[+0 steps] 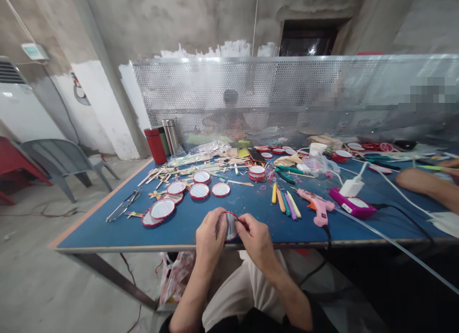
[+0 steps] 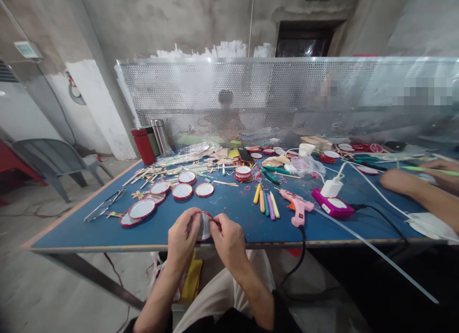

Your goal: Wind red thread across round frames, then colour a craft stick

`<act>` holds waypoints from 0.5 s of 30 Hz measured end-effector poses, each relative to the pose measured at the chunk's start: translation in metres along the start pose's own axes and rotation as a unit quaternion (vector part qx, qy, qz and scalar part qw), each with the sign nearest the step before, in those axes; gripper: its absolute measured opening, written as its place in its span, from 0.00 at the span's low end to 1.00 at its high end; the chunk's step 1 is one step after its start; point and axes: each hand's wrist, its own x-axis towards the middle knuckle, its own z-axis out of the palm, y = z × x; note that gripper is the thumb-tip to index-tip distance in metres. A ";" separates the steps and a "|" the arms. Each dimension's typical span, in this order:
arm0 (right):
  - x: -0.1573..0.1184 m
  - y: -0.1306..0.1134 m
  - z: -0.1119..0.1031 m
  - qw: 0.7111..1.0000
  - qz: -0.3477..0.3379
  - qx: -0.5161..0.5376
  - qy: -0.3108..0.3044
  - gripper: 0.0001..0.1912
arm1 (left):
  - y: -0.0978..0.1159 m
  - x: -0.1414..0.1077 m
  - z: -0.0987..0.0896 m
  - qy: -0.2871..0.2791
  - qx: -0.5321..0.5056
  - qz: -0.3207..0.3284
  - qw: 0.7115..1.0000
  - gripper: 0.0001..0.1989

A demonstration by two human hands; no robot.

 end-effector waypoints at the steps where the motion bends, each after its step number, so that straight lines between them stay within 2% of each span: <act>1: 0.000 -0.001 0.000 1.000 0.004 0.005 0.000 0.13 | 0.000 0.000 0.000 -0.001 -0.007 -0.004 1.000 0.10; 5: 0.001 -0.004 -0.001 0.999 0.031 0.037 0.000 0.11 | -0.001 0.003 -0.002 0.010 -0.083 -0.064 0.994 0.12; 7: 0.004 -0.005 -0.002 0.997 0.054 0.063 -0.008 0.11 | -0.005 0.004 -0.002 0.046 -0.143 -0.099 0.984 0.17; 9: 0.011 -0.005 -0.004 0.991 0.087 0.098 -0.033 0.10 | -0.010 0.004 0.000 0.096 -0.185 -0.106 0.972 0.17; 13: 0.041 0.000 -0.011 0.966 0.154 0.184 -0.099 0.09 | -0.019 0.000 0.002 0.153 -0.188 -0.102 0.965 0.15; 15: 0.062 0.003 -0.012 0.952 0.176 0.230 -0.102 0.10 | -0.021 -0.001 0.004 0.156 -0.196 -0.102 0.963 0.15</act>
